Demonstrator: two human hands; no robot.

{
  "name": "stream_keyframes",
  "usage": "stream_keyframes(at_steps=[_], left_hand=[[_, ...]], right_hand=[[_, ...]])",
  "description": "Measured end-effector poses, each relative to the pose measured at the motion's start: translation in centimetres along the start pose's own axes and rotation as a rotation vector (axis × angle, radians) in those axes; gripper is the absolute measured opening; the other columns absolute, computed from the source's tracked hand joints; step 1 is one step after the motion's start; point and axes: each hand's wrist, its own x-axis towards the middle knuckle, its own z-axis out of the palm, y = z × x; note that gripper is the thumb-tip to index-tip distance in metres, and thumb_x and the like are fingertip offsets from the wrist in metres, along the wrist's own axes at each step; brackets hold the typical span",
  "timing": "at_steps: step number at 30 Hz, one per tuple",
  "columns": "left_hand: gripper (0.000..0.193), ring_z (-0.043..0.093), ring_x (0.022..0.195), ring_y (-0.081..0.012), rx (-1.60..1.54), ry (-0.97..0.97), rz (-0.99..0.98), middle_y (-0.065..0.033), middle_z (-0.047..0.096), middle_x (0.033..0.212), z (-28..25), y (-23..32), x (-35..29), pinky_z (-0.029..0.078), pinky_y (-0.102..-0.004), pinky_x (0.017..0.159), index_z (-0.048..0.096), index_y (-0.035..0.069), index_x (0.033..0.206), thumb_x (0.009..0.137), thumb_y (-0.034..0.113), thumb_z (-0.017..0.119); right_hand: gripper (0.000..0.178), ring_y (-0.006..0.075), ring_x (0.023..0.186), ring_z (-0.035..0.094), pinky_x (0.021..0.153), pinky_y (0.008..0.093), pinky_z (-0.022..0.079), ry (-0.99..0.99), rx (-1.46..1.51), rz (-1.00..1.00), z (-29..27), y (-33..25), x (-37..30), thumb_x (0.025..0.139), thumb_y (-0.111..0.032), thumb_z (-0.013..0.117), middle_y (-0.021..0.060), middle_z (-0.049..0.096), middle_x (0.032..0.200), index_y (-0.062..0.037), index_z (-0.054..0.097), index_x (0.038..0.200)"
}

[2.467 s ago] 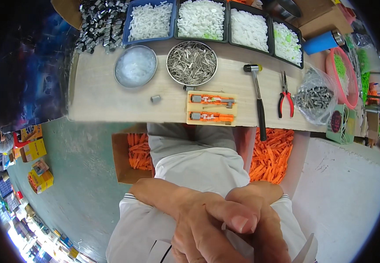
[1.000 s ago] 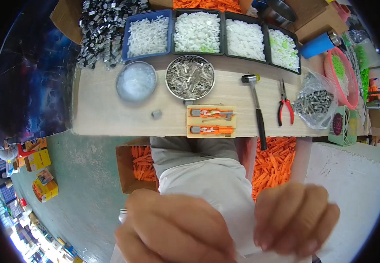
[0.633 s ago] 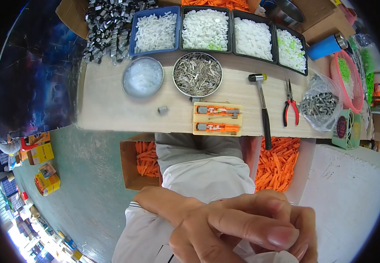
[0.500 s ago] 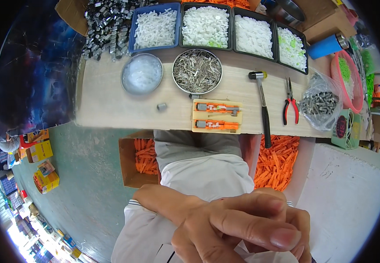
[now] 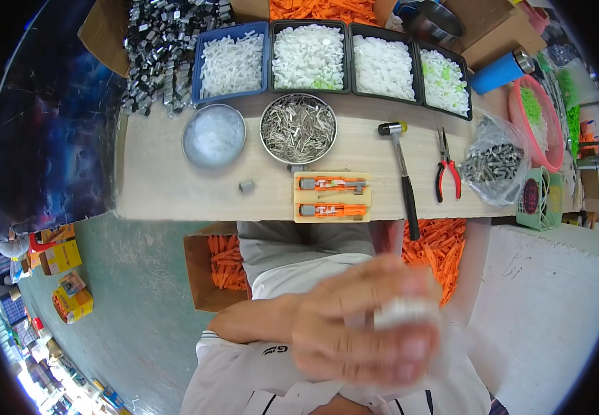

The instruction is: Assembling small orange plastic components by manually inserting metal and plastic pins.

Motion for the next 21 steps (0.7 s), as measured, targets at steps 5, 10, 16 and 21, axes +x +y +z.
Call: stream_keyframes(at_steps=[5, 10, 16, 21], left_hand=[[0.029, 0.069, 0.092, -0.0542, 0.267, 0.253, 0.02, -0.0227, 0.067, 0.11, 2.9, -1.6, -2.7, 0.061, -0.0511, 0.091, 0.072, -0.005, 0.095, 0.068, -0.01, 0.08], [0.024, 0.068, 0.09, -0.0273, 0.198, 0.455, -0.109, -0.015, 0.07, 0.114, 4.8, 2.0, 1.1, 0.061, -0.0325, 0.078, 0.059, -0.005, 0.1, 0.083, -0.001, 0.076], [0.023, 0.069, 0.07, -0.0219, 0.208, 0.551, -0.347, -0.0103, 0.074, 0.087, 5.9, 0.9, 4.1, 0.06, -0.0242, 0.067, 0.054, 0.001, 0.095, 0.086, 0.004, 0.075], [0.031, 0.073, 0.081, -0.03, 0.358, 0.019, -0.252, -0.0221, 0.071, 0.102, 0.6, -5.6, 1.8, 0.061, -0.0359, 0.069, 0.065, -0.009, 0.107, 0.08, 0.002, 0.074]], right_hand=[[0.014, 0.0347, 0.084, 0.07, 0.073, 0.0411, 0.058, 0.186, 0.23, 0.085, -0.4, 0.1, 6.3, 0.091, -0.007, 0.068, 0.0173, 0.067, 0.093, -0.003, 0.054, 0.09], [0.022, 0.0266, 0.078, 0.06, 0.065, 0.0339, 0.048, 0.048, 0.974, 0.492, -3.6, -0.9, 8.5, 0.1, -0.021, 0.052, 0.0079, 0.061, 0.086, -0.0098, 0.059, 0.082], [0.006, 0.0164, 0.085, 0.063, 0.074, 0.0301, 0.053, 0.684, 0.956, 0.155, -1.6, -1.6, 7.4, 0.09, -0.006, 0.069, 0.0091, 0.066, 0.095, -0.0084, 0.066, 0.095], [0.016, 0.0209, 0.102, 0.064, 0.088, 0.032, 0.052, 0.619, 0.108, 0.287, -1.0, 5.2, 8.4, 0.09, -0.004, 0.068, 0.0134, 0.063, 0.113, -0.0024, 0.062, 0.105]])
